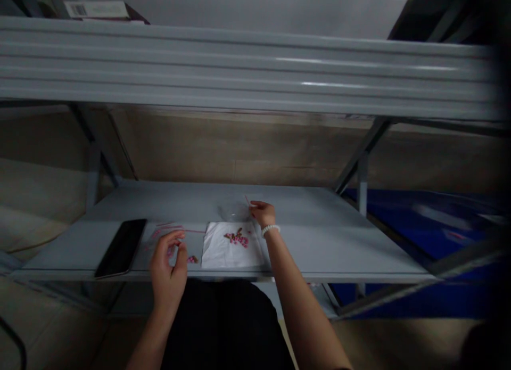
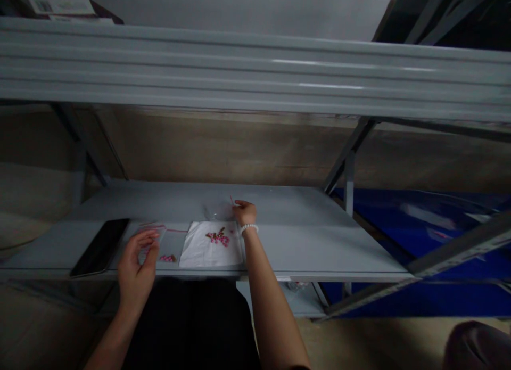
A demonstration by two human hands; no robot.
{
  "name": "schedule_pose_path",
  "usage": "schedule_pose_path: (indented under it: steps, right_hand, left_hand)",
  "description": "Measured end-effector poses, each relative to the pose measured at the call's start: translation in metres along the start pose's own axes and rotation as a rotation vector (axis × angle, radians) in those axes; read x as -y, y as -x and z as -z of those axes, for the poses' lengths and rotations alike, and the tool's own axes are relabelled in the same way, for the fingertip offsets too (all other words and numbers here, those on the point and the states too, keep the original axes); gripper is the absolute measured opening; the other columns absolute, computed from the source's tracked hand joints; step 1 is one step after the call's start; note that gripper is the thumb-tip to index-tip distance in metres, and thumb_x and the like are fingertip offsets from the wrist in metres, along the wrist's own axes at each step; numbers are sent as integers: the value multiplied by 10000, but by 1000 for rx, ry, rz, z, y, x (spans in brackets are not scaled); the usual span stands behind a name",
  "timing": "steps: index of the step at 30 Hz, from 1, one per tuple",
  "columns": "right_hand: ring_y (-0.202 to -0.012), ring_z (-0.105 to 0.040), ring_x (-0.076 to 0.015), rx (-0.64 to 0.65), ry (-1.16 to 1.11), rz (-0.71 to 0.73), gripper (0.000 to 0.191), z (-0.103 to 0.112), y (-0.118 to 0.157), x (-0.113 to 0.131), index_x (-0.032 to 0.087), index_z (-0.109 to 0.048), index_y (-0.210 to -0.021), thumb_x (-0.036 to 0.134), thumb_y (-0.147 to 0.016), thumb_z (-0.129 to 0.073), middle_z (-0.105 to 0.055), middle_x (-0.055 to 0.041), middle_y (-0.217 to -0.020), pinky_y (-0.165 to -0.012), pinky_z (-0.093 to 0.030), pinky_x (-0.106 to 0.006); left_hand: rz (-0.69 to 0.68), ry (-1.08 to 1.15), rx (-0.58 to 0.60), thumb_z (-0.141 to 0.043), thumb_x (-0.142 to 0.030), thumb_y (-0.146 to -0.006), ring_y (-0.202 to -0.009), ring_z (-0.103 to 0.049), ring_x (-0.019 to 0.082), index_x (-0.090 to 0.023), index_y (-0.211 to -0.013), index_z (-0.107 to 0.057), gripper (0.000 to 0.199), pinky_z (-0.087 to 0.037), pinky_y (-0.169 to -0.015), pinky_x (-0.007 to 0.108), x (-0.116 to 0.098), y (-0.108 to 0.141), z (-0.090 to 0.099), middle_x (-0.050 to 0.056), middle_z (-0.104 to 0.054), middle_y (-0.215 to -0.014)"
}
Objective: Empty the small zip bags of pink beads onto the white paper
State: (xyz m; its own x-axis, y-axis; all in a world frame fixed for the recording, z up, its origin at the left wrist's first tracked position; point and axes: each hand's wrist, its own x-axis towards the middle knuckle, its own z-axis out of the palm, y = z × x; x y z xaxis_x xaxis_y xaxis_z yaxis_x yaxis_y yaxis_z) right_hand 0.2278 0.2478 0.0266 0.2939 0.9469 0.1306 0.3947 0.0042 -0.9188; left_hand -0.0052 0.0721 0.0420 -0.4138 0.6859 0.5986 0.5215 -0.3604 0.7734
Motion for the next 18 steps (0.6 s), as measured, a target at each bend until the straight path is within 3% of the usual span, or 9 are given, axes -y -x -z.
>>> schedule_pose_path:
  steps: [3,7,10,12,13,15,16,18]
  right_hand:
    - [-531,-579,-134,19,78,-6,213,-9,-8,-9,91,-728,-804,106,-614,-632,-657,-54,-579,-554,-440,-225]
    - [-690,-609,-167,39,175,52,128,-7,-8,-6,115,-727,-733,102,-658,-624,-684,-90,-710,-687,-468,-261]
    - [-934,-575,-215,-1,238,120,209,-4,6,9,114,-729,-843,91,-742,-547,-664,-143,-931,-864,-432,-331]
    - [-1058,-513,-222,11,274,224,320,-8,30,21,138,-712,-964,43,-764,-481,-607,-150,-1088,-945,-382,-368]
    - [-1075,-498,-218,88,318,374,389,-12,46,27,157,-700,-1007,5,-754,-448,-589,-140,-1111,-958,-373,-379]
    - [-1131,-455,-213,392,356,694,481,-23,82,37,223,-694,-1027,-38,-695,-464,-555,-94,-1172,-982,-355,-387]
    - [-1196,-404,-226,519,365,796,486,-28,100,41,249,-683,-1045,-24,-698,-480,-511,-74,-1250,-988,-351,-404]
    - [-1266,-330,-274,691,412,850,432,-37,126,46,257,-690,-1008,10,-699,-517,-479,-64,-1300,-983,-344,-472]
  left_hand:
    - [-6,-78,25,-500,-244,-848,-886,-569,182,-183,-968,-580,157,-438,-825,323,9,4,6,56,-616,-975]
    - [-97,-199,94,-467,-185,-840,-876,-568,200,-195,-962,-595,178,-434,-804,340,17,4,12,42,-626,-924]
    - [-266,-396,233,-495,-145,-800,-906,-546,234,-225,-959,-631,224,-404,-805,372,17,2,15,43,-644,-947]
    - [-344,-536,322,-550,-155,-769,-921,-528,257,-258,-982,-649,256,-378,-771,379,15,2,16,41,-653,-1002]
    - [-369,-591,358,-576,-170,-757,-926,-522,266,-273,-985,-655,262,-365,-748,376,14,2,17,38,-654,-1029]
    - [-396,-666,429,-606,-195,-746,-940,-519,279,-285,-966,-665,244,-347,-713,365,13,3,17,36,-653,-1059]
    - [-397,-689,465,-608,-195,-748,-943,-522,281,-282,-950,-670,229,-343,-703,360,14,4,17,37,-655,-1059]
    - [-373,-708,542,-597,-173,-759,-925,-539,270,-272,-909,-677,197,-344,-687,348,17,5,17,33,-670,-1016]
